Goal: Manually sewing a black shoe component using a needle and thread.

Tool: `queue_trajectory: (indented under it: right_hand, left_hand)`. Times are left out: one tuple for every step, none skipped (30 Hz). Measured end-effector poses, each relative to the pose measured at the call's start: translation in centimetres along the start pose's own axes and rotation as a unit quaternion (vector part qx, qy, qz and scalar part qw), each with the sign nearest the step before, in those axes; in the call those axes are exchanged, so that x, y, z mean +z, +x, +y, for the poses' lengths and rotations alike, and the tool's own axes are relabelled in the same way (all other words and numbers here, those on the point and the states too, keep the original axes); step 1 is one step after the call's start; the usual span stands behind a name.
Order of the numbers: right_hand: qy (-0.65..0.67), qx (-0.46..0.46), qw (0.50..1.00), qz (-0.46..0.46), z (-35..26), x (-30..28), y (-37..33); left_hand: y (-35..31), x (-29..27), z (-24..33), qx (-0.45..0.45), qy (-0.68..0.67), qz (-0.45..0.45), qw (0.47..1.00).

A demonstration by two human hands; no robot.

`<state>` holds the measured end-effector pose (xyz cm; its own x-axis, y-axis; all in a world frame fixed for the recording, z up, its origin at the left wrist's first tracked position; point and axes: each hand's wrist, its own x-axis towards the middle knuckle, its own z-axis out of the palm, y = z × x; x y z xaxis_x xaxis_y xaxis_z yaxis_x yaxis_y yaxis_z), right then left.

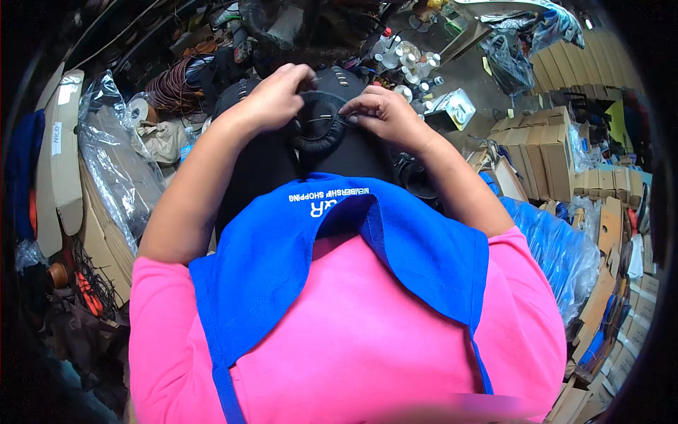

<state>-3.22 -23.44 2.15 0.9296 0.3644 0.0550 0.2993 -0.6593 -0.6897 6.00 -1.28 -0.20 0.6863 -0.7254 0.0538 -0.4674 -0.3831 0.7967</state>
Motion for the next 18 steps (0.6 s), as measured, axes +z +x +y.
queue_trajectory:
  right_hand:
    - [0.004,0.002,1.0,0.004,-0.1,-0.1,-0.3]
    - [-0.035,-0.001,0.999,-0.002,-0.3,-0.3,-0.7]
    - [-0.073,-0.003,0.997,-0.008,-0.5,-0.3,-1.0]
    - [-0.12,0.003,0.992,-0.026,-0.9,-0.3,-1.3]
    - [-0.118,0.006,0.993,-0.024,-1.2,0.1,-1.9]
    - [-0.171,-0.008,0.985,0.003,-1.5,0.7,-2.3]
    - [-0.223,-0.026,0.974,0.029,-1.9,1.2,-2.7]
    - [-0.219,-0.009,0.975,0.025,-2.2,1.7,-2.9]
    - [-0.218,-0.008,0.976,0.026,-2.1,1.8,-3.1]
    - [-0.215,-0.002,0.976,0.033,-2.1,2.1,-3.2]
    - [-0.212,0.003,0.976,0.041,-2.1,2.2,-3.3]
    - [-0.177,0.039,0.983,0.026,-2.0,1.9,-3.1]
    - [-0.177,0.04,0.983,0.028,-1.3,1.5,-2.8]
    - [-0.096,0.057,0.994,0.001,-0.2,1.2,-2.5]
    - [-0.013,0.074,0.997,-0.025,0.5,0.9,-2.3]
    - [0.042,0.086,0.995,-0.032,0.2,0.5,-1.8]
    - [0.042,0.085,0.995,-0.033,0.3,0.2,-1.4]
    - [0.073,0.098,0.991,-0.055,0.6,-0.1,-1.0]
  left_hand:
    - [-1.0,-0.3,0.0,0.0,0.003,-0.005,1.0]
    - [-2.2,-0.5,0.3,0.017,0.008,0.018,1.0]
    - [-3.3,-0.6,0.8,0.034,0.013,0.042,0.998]
    - [-4.2,-0.5,1.5,0.033,0.015,0.039,0.999]
    - [-5.0,-0.3,2.2,0.002,0.0,0.048,0.999]
    - [-5.6,-0.1,2.7,-0.028,-0.014,0.056,0.998]
    - [-6.2,0.7,2.9,0.008,-0.02,0.109,0.994]
    - [-6.8,1.0,3.1,-0.011,-0.004,0.109,0.994]
    - [-7.0,1.1,3.5,-0.03,0.013,0.109,0.994]
    - [-7.1,1.3,3.2,-0.031,0.014,0.109,0.993]
    - [-7.0,1.5,2.6,0.002,0.115,0.139,0.984]
    - [-6.8,1.6,2.2,0.036,0.214,0.167,0.962]
    - [-6.4,1.5,2.3,0.038,0.214,0.166,0.962]
    - [-5.9,1.4,2.4,0.033,0.134,0.169,0.976]
    - [-5.4,1.4,2.5,0.028,0.054,0.171,0.983]
    - [-5.1,1.4,2.4,0.012,0.011,0.157,0.987]
    - [-4.9,1.5,2.0,0.011,0.011,0.158,0.987]
    - [-4.7,1.7,1.5,0.018,0.01,0.143,0.989]
